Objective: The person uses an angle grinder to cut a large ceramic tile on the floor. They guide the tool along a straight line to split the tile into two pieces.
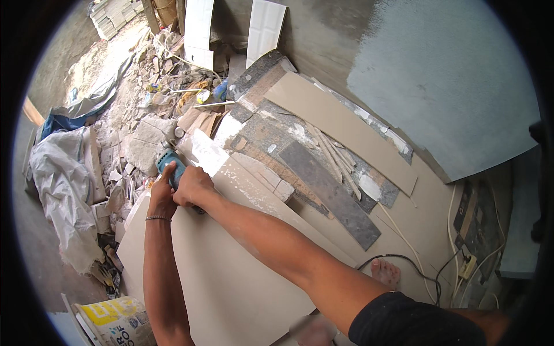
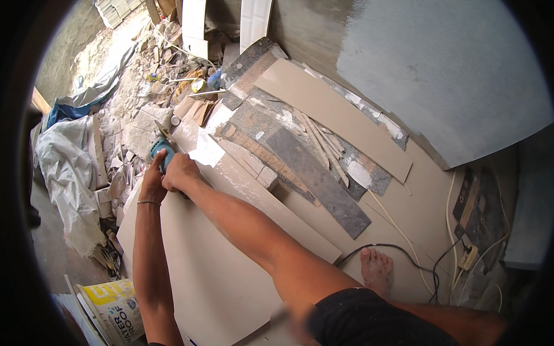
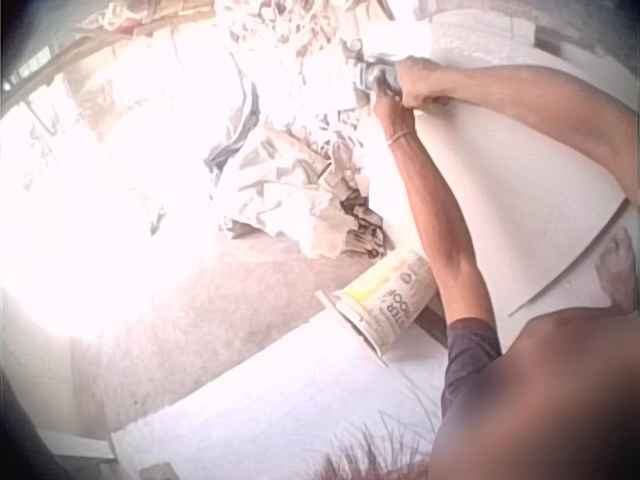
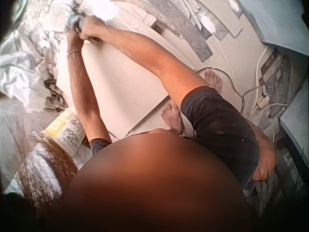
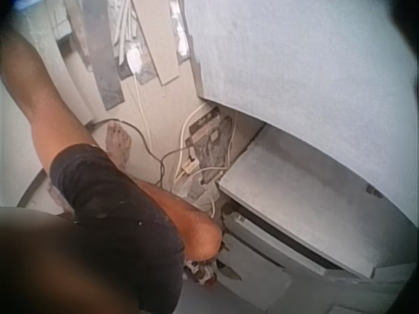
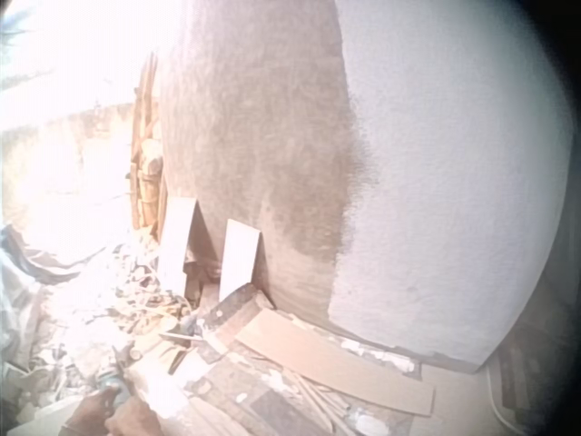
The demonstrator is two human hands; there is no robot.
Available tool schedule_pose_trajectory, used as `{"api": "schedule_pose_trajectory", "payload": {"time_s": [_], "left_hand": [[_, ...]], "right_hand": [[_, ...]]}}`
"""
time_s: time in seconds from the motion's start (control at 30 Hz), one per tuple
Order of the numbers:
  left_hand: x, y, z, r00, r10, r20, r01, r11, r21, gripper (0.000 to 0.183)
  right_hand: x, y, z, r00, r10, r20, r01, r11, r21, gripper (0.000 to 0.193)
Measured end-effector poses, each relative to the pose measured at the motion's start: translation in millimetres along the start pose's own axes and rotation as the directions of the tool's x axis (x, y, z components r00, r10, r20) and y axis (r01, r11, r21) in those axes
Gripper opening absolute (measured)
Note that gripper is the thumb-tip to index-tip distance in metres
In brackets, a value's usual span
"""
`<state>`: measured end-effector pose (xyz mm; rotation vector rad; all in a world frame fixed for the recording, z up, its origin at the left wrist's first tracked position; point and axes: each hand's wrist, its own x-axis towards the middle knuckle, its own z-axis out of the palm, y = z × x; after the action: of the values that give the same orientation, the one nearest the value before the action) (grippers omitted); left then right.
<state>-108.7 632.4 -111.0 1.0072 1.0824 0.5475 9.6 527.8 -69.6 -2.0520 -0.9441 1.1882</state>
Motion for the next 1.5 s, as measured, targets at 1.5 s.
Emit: {"api": "schedule_pose_trajectory", "payload": {"time_s": [1.5], "left_hand": [[-4.2, -12.3, -1.2, 1.0, -0.007, -0.029, 0.008, 0.999, 0.032, 0.054]], "right_hand": [[-17.1, 9.1, -6.2, 1.0, 0.01, 0.016, -0.011, 0.998, 0.058, 0.06]]}}
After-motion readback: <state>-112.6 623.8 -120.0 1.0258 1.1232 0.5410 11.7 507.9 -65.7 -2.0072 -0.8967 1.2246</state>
